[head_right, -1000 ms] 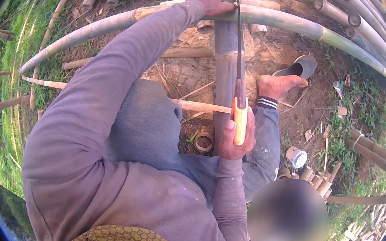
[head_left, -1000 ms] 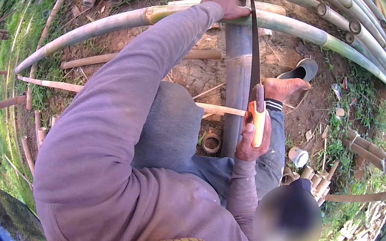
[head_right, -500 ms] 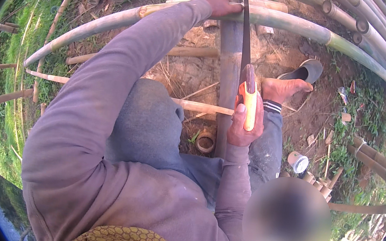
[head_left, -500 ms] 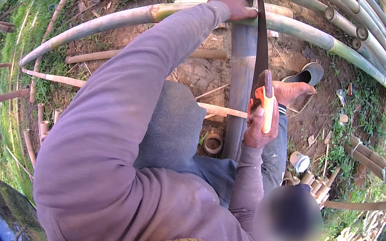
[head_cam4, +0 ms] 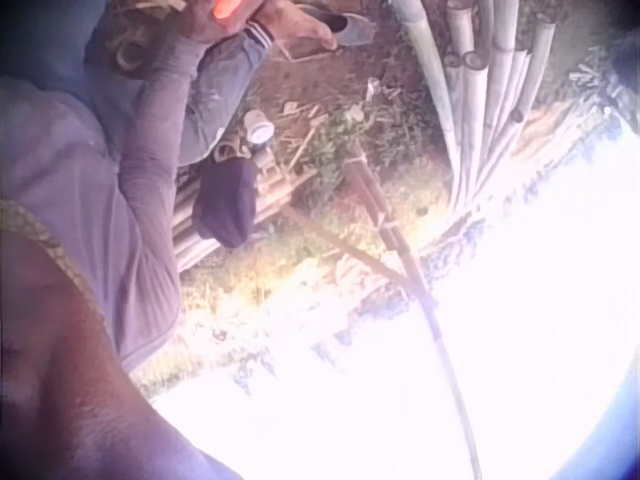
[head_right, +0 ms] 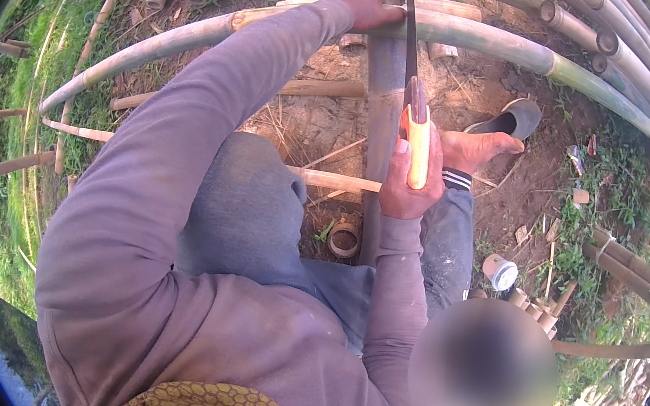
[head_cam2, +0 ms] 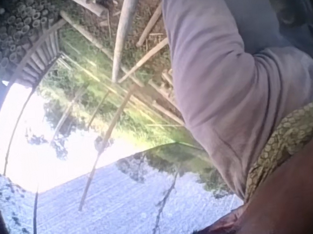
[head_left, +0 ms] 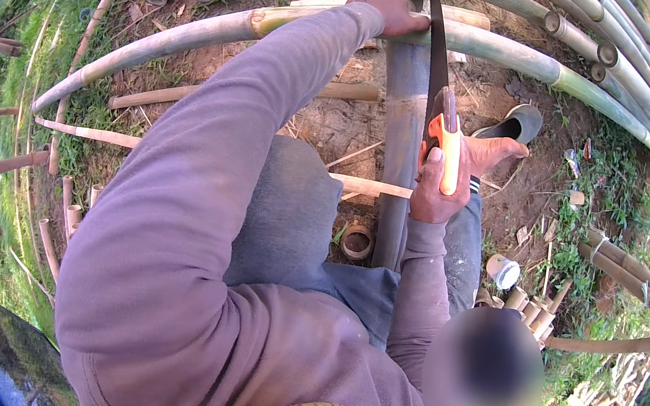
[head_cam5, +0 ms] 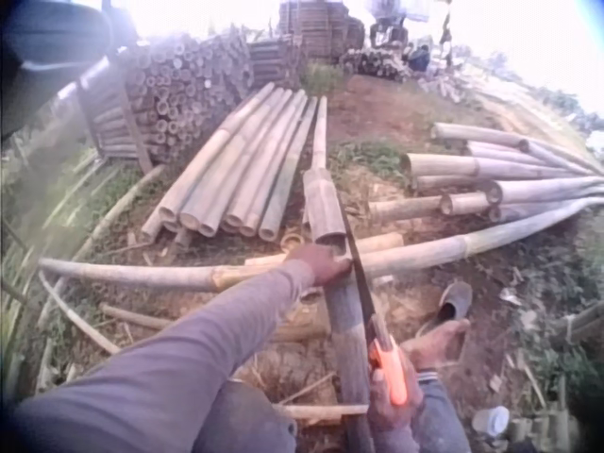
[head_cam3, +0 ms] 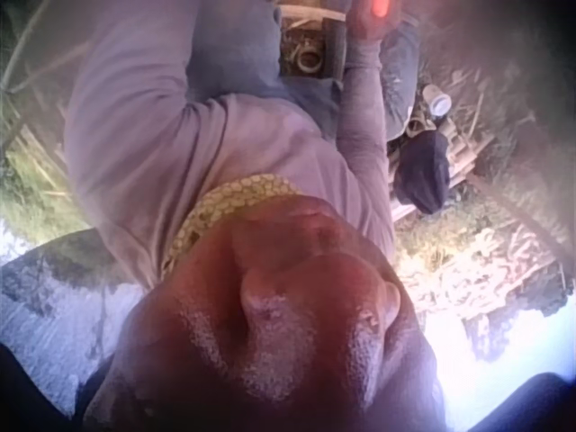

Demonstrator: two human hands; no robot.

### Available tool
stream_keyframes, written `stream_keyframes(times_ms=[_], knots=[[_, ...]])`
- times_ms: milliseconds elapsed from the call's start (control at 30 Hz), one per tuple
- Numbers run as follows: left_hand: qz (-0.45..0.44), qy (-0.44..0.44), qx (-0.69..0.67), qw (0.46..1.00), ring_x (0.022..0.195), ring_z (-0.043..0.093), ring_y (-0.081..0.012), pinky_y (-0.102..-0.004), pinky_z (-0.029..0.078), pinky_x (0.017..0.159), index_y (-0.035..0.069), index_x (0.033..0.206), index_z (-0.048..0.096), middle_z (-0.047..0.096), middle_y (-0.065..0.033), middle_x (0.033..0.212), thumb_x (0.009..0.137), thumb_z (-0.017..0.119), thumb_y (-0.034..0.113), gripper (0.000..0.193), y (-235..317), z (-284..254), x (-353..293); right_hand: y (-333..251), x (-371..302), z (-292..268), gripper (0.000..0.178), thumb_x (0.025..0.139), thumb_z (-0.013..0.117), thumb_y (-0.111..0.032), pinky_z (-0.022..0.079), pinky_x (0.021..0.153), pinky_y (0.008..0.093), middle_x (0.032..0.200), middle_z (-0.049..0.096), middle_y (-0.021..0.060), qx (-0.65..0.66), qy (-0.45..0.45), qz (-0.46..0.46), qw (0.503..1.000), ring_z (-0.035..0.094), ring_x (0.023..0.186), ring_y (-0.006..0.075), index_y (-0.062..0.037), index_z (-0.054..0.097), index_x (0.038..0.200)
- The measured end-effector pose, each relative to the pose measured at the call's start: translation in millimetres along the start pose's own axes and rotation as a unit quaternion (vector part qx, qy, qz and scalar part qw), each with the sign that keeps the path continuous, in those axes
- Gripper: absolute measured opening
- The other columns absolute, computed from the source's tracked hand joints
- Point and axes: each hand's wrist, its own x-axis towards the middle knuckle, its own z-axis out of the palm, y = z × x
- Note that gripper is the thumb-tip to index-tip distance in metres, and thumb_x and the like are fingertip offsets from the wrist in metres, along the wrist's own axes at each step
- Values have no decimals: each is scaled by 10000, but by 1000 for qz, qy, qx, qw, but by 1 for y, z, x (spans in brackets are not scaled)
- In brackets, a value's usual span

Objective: The person sits on the ground and uses a hand saw to cut long bamboo poles into shorter sections. They repeatedly position the bamboo on a makeshift stand, saw through it, and then move the cut pieces aside.

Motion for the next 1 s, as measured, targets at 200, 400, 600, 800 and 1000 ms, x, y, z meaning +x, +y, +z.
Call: stream_keyframes(times_ms=[200,400,600,800,1000], knots=[[42,-16,-7,999,1192,691,-356,-475,509,1038,50,1276,724,718,-196,1284,947,391,685,789,-2,-8,-3,-27,-96,-54,535,1016,646,-234,542,1016,409,1296,677,250,-13,-17,-5,1000,689,1182,326,142,545,1384],[17,3,1,1000,1223,683,-314,-452,516,1050,132,1321,727,710,-123,1336,959,386,724,773,4,2,-4,-1,5,-1,456,1011,655,-146,526,1026,382,1308,677,218,-36,-4,-57,998,677,1184,290,115,569,1375],[119,87,-126,981,1249,655,-359,-447,492,1078,147,1473,549,692,-208,1313,782,634,816,966,-48,16,-1,-11,39,22,421,1001,673,-86,504,1046,374,1308,671,193,21,-26,-43,999,654,1201,258,97,580,1369],[75,114,131,982,1113,697,-376,-492,545,962,152,1391,530,712,-161,1181,771,824,516,777,-102,13,-53,-10,37,27,477,1028,671,-165,498,1056,374,1355,637,219,33,-9,-30,999,629,1242,276,98,550,1406],[84,66,91,990,1047,715,-368,-490,574,895,137,1277,557,720,-154,1134,816,778,316,542,-86,24,-79,-9,15,1,523,1043,664,-215,546,972,338,1345,634,214,29,-3,-14,999,647,1180,236,87,524,1447]])
